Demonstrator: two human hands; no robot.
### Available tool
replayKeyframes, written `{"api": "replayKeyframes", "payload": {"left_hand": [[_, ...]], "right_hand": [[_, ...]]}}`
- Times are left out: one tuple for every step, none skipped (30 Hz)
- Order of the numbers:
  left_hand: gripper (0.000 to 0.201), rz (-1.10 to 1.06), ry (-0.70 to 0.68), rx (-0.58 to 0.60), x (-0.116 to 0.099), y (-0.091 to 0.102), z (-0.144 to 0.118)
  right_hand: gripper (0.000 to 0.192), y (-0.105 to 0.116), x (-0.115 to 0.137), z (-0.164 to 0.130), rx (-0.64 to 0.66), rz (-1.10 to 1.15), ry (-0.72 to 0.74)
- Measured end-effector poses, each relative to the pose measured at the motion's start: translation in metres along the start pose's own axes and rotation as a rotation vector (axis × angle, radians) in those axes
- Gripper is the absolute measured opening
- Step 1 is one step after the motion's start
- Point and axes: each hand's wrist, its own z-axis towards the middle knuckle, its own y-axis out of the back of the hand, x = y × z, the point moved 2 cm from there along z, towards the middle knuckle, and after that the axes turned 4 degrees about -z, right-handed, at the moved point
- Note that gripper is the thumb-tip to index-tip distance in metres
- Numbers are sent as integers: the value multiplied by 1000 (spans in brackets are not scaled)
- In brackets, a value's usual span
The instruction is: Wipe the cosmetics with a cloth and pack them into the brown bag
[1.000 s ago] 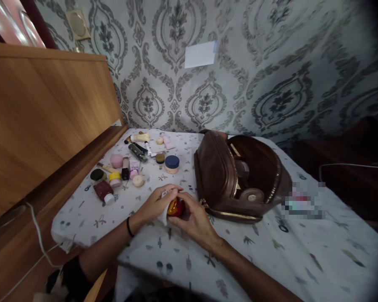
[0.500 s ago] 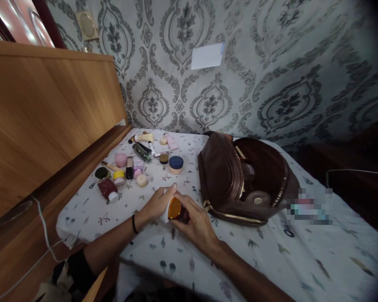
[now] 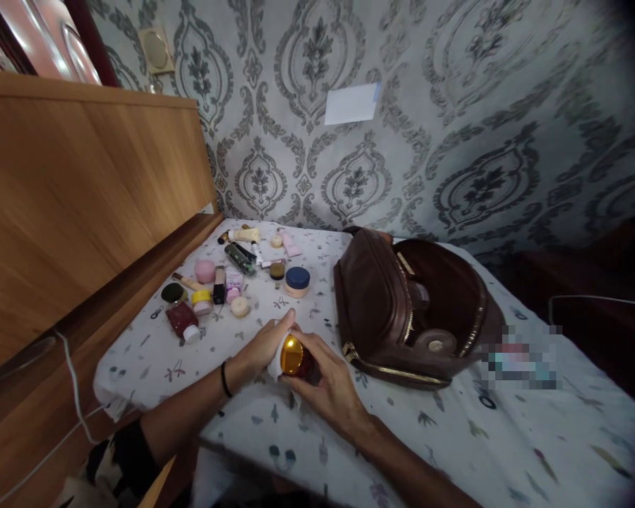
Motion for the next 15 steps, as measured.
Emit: {"api": "replayKeyframes", "payload": {"left_hand": [[62, -18, 10, -14, 0, 0, 0], [63, -35, 20, -27, -1, -1, 0], [63, -53, 34, -28, -1, -2, -1], [64, -69, 50, -20, -2, -3, -1], [64, -83, 63, -15, -3, -4, -2], [64, -97, 71, -13, -5, -5, -2], [64, -111, 77, -11, -6, -6, -3], [63, -126, 81, -9, -8, -7, -3], [63, -145, 88, -4, -9, -8, -4], [63, -166, 98, 4, -10, -8, -4], [63, -193, 110, 14, -11, -8, -4], [63, -224, 128, 25, -11, -8, -4], [63, -254, 150, 35, -11, -8, -4], [62, -283, 171, 42, -10, -7, -4], [62, -311, 190, 42, -8, -6, -5]], "right_hand": [[61, 0, 0, 0, -3, 3, 1], [61, 0, 1, 0, -5, 5, 1], [60, 0, 1, -1, -7, 8, 0], [60, -1, 1, -1, -10, 12, 1], [60, -1, 1, -1, -15, 17, 5], [59, -1, 1, -1, -20, 23, 9], [59, 0, 1, -1, -22, 28, 15], [60, 0, 1, -1, -22, 32, 21], [60, 0, 0, -1, -21, 37, 23], [59, 0, 0, -1, -20, 42, 26], [59, 1, 0, -1, -21, 50, 29], [59, 1, 0, 0, -26, 61, 32], [58, 1, 1, 0, -31, 77, 34], [57, 0, 1, 0, -36, 98, 33], [57, 0, 2, 0, -42, 122, 29]]}}
